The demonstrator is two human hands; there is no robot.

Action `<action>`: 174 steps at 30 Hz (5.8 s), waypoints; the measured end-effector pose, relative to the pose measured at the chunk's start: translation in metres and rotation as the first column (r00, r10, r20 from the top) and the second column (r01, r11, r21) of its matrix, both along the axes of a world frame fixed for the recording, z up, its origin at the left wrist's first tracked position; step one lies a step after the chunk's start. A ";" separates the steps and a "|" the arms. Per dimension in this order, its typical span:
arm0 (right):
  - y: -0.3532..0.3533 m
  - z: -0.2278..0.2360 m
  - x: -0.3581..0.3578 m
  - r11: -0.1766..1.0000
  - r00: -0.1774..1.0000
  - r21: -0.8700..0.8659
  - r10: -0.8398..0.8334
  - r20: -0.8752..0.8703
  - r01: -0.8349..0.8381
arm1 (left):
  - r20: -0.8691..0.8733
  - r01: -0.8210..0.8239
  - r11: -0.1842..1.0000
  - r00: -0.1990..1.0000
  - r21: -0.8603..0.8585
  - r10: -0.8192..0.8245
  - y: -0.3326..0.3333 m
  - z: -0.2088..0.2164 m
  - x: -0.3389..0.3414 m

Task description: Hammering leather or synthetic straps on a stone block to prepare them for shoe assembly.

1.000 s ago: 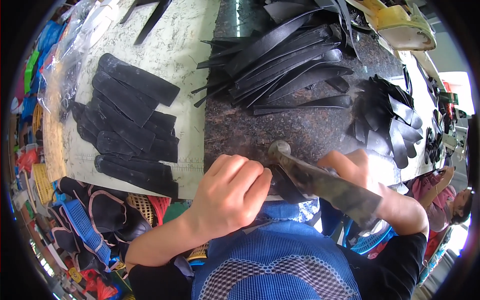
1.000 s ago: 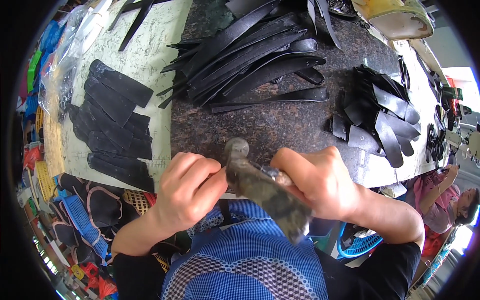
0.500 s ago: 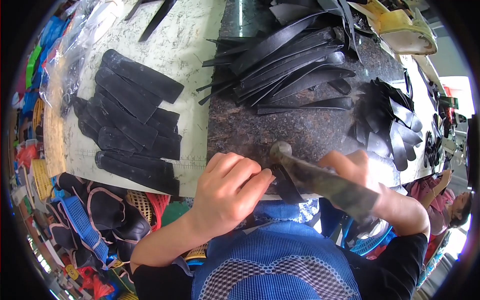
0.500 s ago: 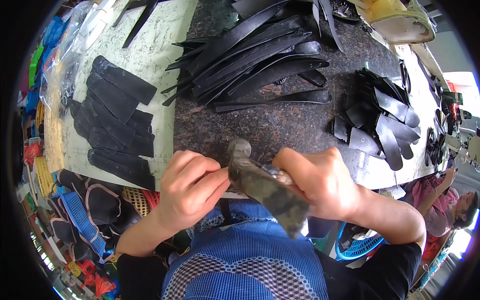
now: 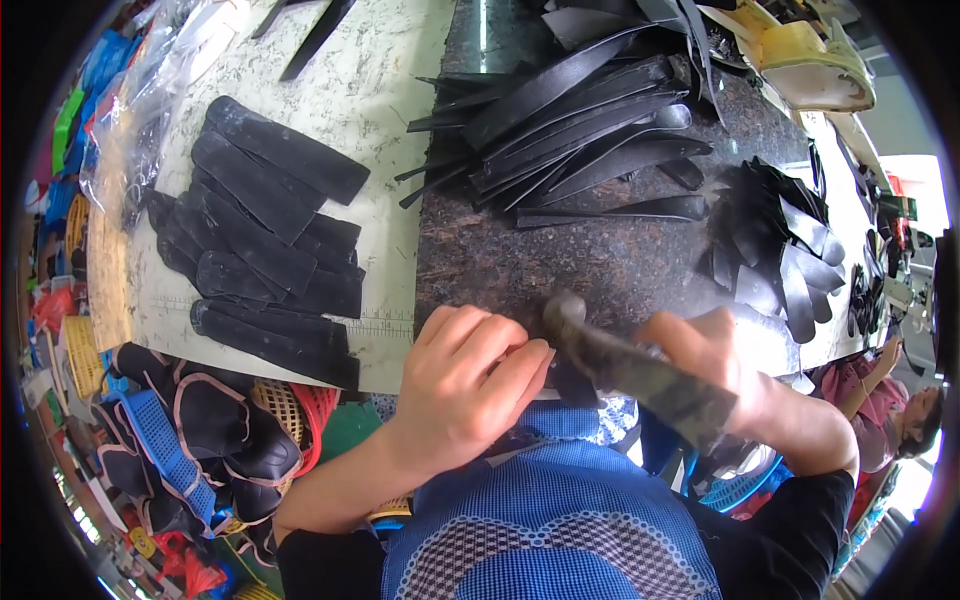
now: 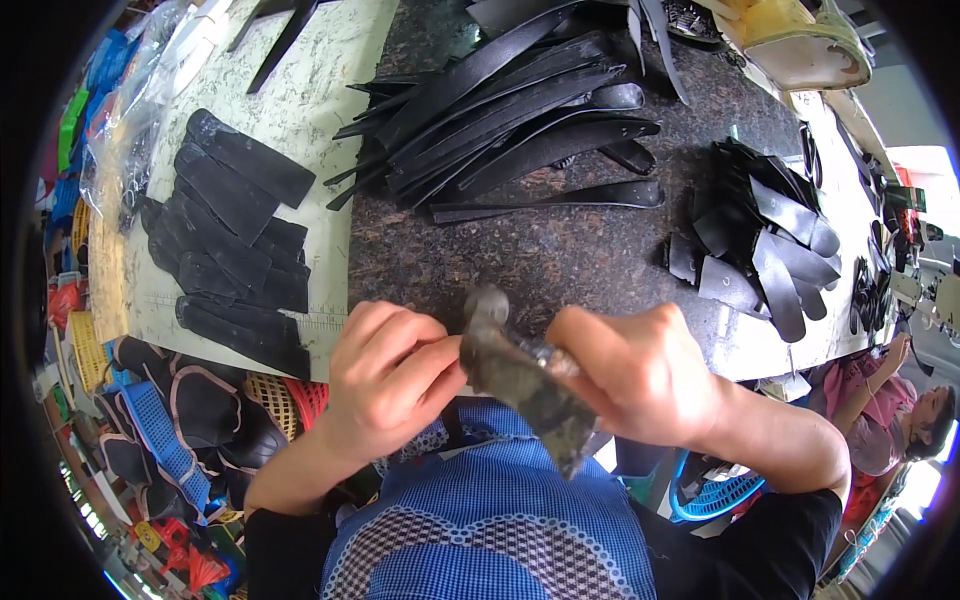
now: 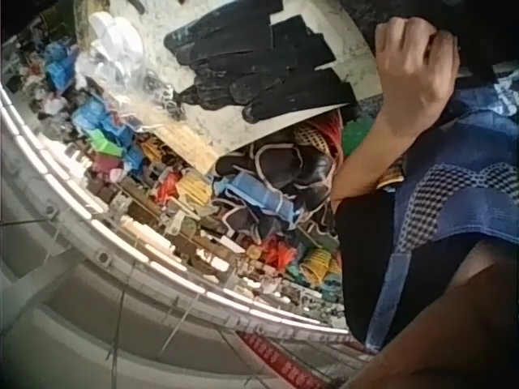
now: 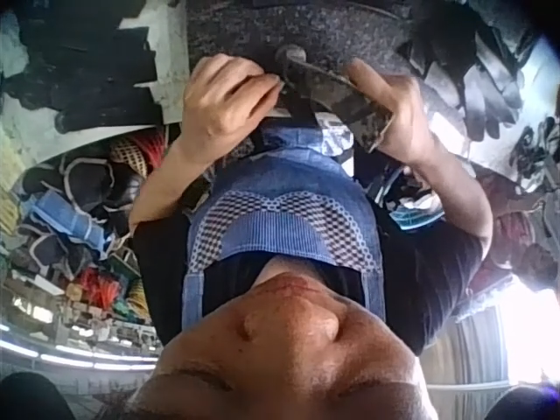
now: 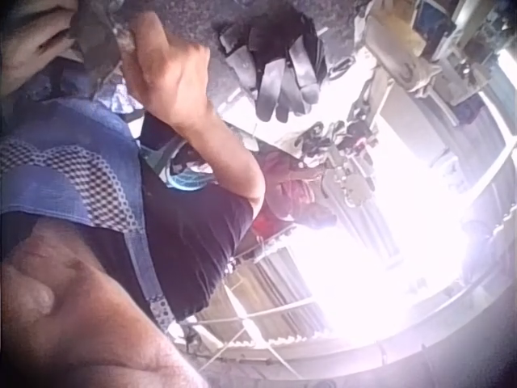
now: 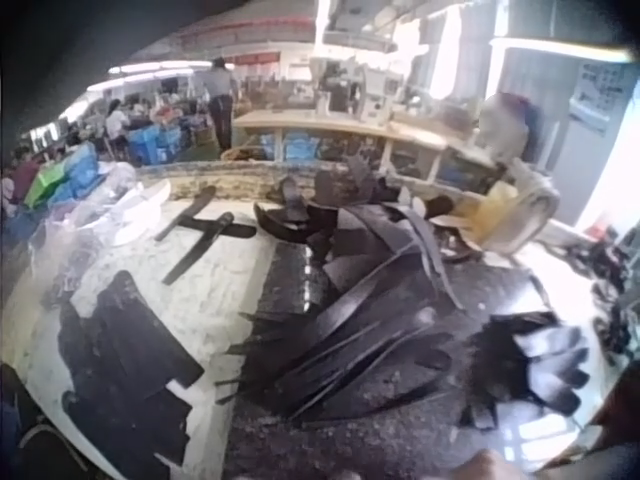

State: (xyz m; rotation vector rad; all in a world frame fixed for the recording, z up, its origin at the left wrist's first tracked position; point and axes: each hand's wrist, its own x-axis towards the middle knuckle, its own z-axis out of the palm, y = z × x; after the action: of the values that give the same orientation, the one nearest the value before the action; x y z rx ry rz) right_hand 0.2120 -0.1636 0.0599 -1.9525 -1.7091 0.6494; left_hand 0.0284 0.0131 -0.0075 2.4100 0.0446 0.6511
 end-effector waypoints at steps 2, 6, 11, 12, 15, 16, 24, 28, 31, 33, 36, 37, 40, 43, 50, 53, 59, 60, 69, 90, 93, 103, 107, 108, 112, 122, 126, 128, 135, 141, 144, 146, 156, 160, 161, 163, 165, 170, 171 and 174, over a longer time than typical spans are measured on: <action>-0.002 -0.005 0.001 0.997 1.000 0.072 -0.027 -0.008 0.028 | 0.019 0.050 0.999 0.999 0.003 -0.051 0.012 -0.002 0.006; -0.007 -0.003 -0.003 1.000 1.000 0.007 0.014 0.012 -0.014 | 0.064 0.151 0.979 0.985 0.133 -0.161 0.019 -0.001 0.009; -0.013 -0.008 -0.003 0.995 0.989 -0.038 -0.098 -0.109 0.095 | 0.047 -0.052 0.998 0.998 0.025 0.050 -0.006 -0.003 -0.002; -0.016 -0.014 0.000 0.993 0.968 -0.050 -0.120 -0.223 0.111 | 0.033 -0.099 0.995 0.994 -0.034 0.100 -0.010 -0.004 -0.003; -0.014 -0.008 0.004 0.996 0.994 -0.008 -0.086 -0.067 0.086 | 0.024 -0.136 0.989 0.990 -0.065 0.138 -0.013 -0.004 -0.002; -0.018 -0.008 0.005 0.994 0.994 0.010 -0.108 -0.035 0.109 | 0.013 -0.140 0.987 0.990 -0.073 0.141 -0.013 -0.002 -0.001; -0.034 -0.004 0.021 0.973 0.867 0.166 -0.221 0.446 0.162 | -0.126 -0.072 0.992 0.990 -0.104 0.059 0.006 0.011 0.009; -0.049 -0.011 0.023 0.964 0.822 0.121 -0.266 0.503 0.237 | -0.101 0.107 0.994 0.989 -0.023 -0.109 0.021 0.012 0.019; -0.037 -0.001 0.019 0.965 0.839 0.184 -0.253 0.482 0.185 | -0.126 0.202 0.978 0.973 0.044 -0.195 0.028 0.016 0.023; -0.022 0.004 0.008 0.957 0.907 0.285 -0.166 0.388 0.053 | -0.165 0.288 0.953 0.948 0.095 -0.271 0.033 0.019 0.027; 0.005 -0.006 -0.028 0.938 0.984 0.325 0.067 0.165 -0.119 | -0.144 0.359 0.922 0.929 0.147 -0.340 0.036 0.020 0.035; 0.004 -0.016 -0.031 0.947 0.975 0.276 0.114 0.190 -0.165 | -0.137 0.367 0.919 0.927 0.147 -0.348 0.034 0.019 0.036; 0.003 -0.032 -0.036 0.929 0.964 0.296 0.166 0.209 -0.224 | -0.126 0.229 0.954 0.970 0.193 -0.207 0.026 0.011 0.034; 0.003 -0.030 -0.039 0.939 0.961 0.284 0.121 0.250 -0.192 | -0.138 0.130 0.981 0.984 0.147 -0.110 0.017 0.003 0.025; 0.016 -0.014 -0.018 0.986 0.992 0.147 0.096 -0.086 -0.083 | 0.021 -0.033 0.996 0.999 0.081 0.031 0.008 -0.003 0.005; 0.038 0.013 -0.004 0.947 0.888 -0.283 -0.259 -0.380 0.154 | 0.014 -0.065 0.998 0.998 -0.004 0.065 0.003 -0.004 0.008; 0.082 0.012 0.015 0.661 0.851 -0.749 -0.371 -0.372 -0.039 | -0.006 -0.075 0.997 0.997 -0.015 0.075 0.001 -0.004 0.006; 0.087 0.014 0.015 0.629 0.851 -0.776 -0.388 -0.353 -0.035 | -0.006 -0.074 0.997 0.997 -0.018 0.074 0.002 -0.005 0.006; 0.104 0.017 0.012 0.547 0.910 -0.835 -0.317 -0.268 -0.055 | 0.057 -0.044 0.999 0.997 -0.018 0.045 0.005 -0.012 0.003; 0.111 0.016 0.020 0.533 0.920 -0.839 -0.262 -0.291 -0.114 | 0.042 -0.136 0.991 0.990 0.012 0.135 -0.014 -0.008 -0.002; 0.114 0.019 0.017 0.543 0.929 -0.828 -0.218 -0.299 -0.139 | 0.035 -0.147 0.988 0.989 0.040 0.146 -0.015 -0.007 -0.002; 0.094 0.005 0.007 0.760 0.972 -0.615 0.232 -0.044 -0.209 | 0.045 -0.179 0.982 0.983 0.052 0.177 -0.022 -0.008 -0.006; 0.109 0.020 0.015 0.570 0.951 -0.814 -0.179 -0.253 -0.109 | 0.011 -0.221 0.972 0.975 0.079 0.220 -0.027 -0.005 -0.007; 0.106 0.017 0.015 0.573 0.951 -0.812 -0.177 -0.253 -0.110 | 0.012 -0.222 0.971 0.975 0.082 0.222 -0.027 -0.005 -0.007; 0.082 -0.004 0.006 0.845 0.991 -0.517 0.114 -0.074 -0.136 | 0.023 -0.222 0.972 0.975 0.076 0.221 -0.026 -0.004 -0.006; -0.032 0.024 0.027 0.939 0.892 0.124 -0.345 0.293 0.322 | 0.033 0.032 0.986 0.999 0.165 -0.038 -0.001 0.002 0.023; -0.062 0.000 0.005 0.960 0.804 0.111 -0.277 0.526 0.258 | -0.025 0.254 0.898 0.964 0.360 -0.263 0.014 0.006 0.062; -0.072 -0.010 0.010 0.952 0.820 0.102 -0.300 0.488 0.288 | -0.038 0.325 0.847 0.939 0.421 -0.342 0.020 0.009 0.077; -0.063 0.001 0.007 0.893 0.912 0.195 -0.411 -0.007 0.404 | 0.014 0.283 0.894 0.952 0.348 -0.307 0.015 0.008 0.078; -0.056 -0.009 0.009 0.949 0.947 0.047 -0.313 0.066 0.311 | -0.024 0.214 0.967 0.977 0.141 -0.213 0.016 0.014 0.066; -0.044 -0.004 0.018 0.932 0.935 0.081 -0.353 -0.031 0.354 | -0.029 0.176 0.983 0.984 0.045 -0.175 0.008 0.010 0.059; -0.042 -0.005 0.021 0.936 0.950 0.175 -0.312 0.017 0.305 | -0.051 0.164 0.983 0.986 0.078 -0.160 0.002 0.013 0.056; -0.034 -0.002 0.012 0.982 0.982 0.021 -0.188 0.006 0.188 | -0.102 0.118 0.992 0.988 0.033 -0.114 0.000 0.016 0.049; -0.039 -0.015 0.015 0.968 0.965 0.035 -0.251 0.072 0.249 | -0.147 0.182 0.979 0.970 -0.097 -0.194 0.007 0.017 0.047; -0.038 -0.020 0.015 0.956 0.957 0.082 -0.287 0.054 0.282 | -0.151 0.159 0.982 0.973 -0.103 -0.173 0.004 0.017 0.046; -0.035 -0.009 0.013 0.961 0.966 0.099 -0.258 -0.005 0.257 | -0.119 0.144 0.986 0.981 -0.083 -0.154 0.004 0.014 0.044; -0.040 -0.010 0.005 0.983 0.984 0.052 -0.178 0.006 0.177 | -0.080 0.174 0.984 0.981 -0.048 -0.177 0.004 0.010 0.043; -0.037 -0.010 0.020 0.814 0.831 0.176 -0.554 -0.052 0.553 | 0.014 0.191 0.970 0.981 0.151 -0.195 0.000 0.000 0.064; -0.044 -0.016 0.016 0.852 0.875 0.204 -0.482 -0.049 0.481 | 0.003 0.186 0.974 0.982 0.130 -0.188 -0.001 0.001 0.068; -0.057 -0.016 0.009 0.922 0.918 -0.016 -0.383 0.103 0.386 | -0.129 0.244 0.968 0.960 -0.061 -0.250 0.009 0.015 0.074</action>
State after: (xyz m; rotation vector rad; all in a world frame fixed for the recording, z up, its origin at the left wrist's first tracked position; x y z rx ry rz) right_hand 0.2213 -0.2203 0.0436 -2.2926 -1.3108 0.4473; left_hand 0.1026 0.0223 0.0078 2.3624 -0.1814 0.3674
